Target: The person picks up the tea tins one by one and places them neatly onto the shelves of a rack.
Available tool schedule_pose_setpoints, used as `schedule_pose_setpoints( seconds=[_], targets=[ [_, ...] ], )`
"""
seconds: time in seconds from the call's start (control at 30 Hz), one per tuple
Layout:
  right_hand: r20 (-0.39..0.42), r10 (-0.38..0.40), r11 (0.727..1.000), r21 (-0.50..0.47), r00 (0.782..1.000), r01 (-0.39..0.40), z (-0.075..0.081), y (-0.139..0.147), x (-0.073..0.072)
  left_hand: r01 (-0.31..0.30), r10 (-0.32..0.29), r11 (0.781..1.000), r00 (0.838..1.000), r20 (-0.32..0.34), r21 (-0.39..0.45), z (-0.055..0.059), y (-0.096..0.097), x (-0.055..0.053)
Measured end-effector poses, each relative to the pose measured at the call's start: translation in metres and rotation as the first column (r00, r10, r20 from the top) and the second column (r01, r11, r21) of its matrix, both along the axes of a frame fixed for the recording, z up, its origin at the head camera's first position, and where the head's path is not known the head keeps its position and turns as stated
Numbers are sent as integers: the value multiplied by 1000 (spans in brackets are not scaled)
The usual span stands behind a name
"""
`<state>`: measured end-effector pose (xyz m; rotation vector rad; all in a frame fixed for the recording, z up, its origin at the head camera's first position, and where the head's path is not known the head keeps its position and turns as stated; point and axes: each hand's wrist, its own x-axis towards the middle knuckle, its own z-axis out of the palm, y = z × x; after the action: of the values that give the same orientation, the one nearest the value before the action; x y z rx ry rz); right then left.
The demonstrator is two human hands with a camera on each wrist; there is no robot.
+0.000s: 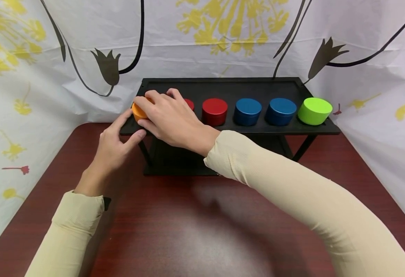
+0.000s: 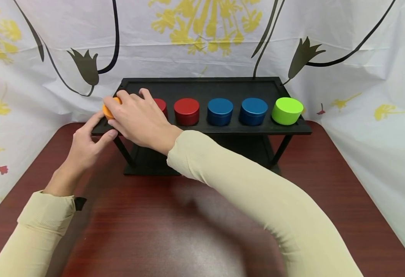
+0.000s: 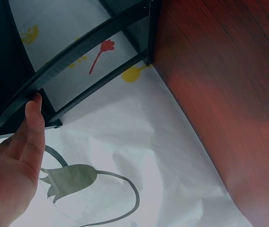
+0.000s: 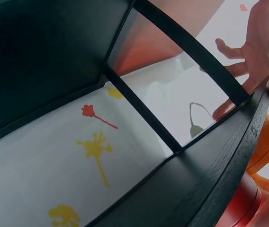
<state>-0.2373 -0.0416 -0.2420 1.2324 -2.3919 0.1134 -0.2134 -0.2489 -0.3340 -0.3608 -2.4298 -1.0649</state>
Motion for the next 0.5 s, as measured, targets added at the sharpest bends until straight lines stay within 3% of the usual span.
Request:
schedule_pose_setpoints(
  seconds=[0.27,0.5],
  targets=[
    [38,28,999,-42,999,-27,-2,0,-4,7,-7,1000,1000,-3,-4,1,1,-1],
    [60,21,1000,-12,998,-21,0,-1,-3,10,-10,1000,1000,-13,3,0,0,0]
  ],
)
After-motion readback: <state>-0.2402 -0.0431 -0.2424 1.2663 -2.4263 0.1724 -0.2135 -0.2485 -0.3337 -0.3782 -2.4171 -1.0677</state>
